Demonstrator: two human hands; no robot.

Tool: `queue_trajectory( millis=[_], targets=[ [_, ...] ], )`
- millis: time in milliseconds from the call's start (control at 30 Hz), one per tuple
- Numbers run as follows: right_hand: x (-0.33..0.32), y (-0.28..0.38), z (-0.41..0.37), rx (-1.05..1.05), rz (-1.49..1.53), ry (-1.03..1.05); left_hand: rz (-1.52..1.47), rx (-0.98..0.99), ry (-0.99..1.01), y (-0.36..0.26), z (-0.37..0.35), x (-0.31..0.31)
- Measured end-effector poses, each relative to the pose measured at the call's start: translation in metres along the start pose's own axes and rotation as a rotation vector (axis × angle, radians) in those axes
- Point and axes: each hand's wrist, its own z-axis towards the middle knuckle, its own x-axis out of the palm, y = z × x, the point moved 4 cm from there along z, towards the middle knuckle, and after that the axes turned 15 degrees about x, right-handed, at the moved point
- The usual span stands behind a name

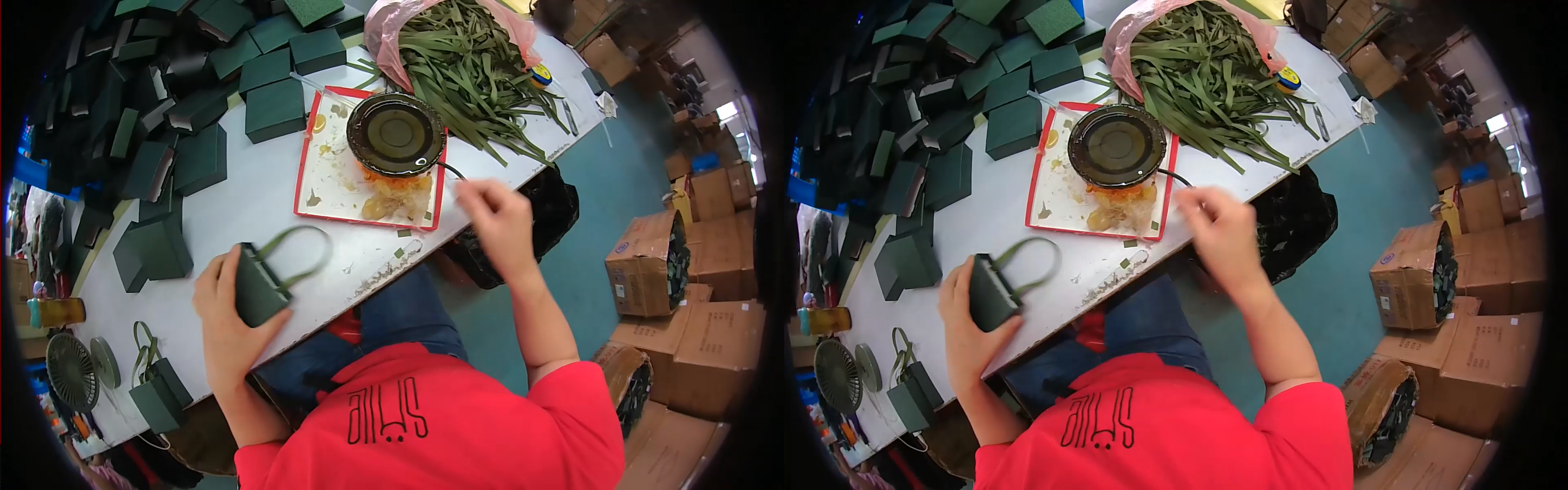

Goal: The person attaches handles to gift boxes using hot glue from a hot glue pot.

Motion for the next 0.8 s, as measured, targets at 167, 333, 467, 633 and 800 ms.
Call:
queue_trajectory(
  millis=[167,333,467,633,800],
  targets=[
    [-0.043,-0.052,0.071,0.031,-0.299,-0.350,0.121,-0.284,0.089,0.025,-0.021,-0.011],
    [-0.041,-0.069,0.083,0.105,-0.449,-0.310,-0.098,-0.467,0.027,0.052,-0.030,-0.015],
    [-0.042,-0.072,0.084,-0.048,-0.415,-0.294,-0.305,-0.629,-0.089,0.062,-0.036,-0.010],
    [-0.048,-0.041,0.057,-0.227,0.027,-0.281,-0.195,-0.310,-0.254,0.074,-0.036,-0.014],
    [-0.047,-0.010,0.027,-0.287,0.546,0.038,-0.232,0.153,-0.384,0.041,-0.027,-0.034]
  ],
)
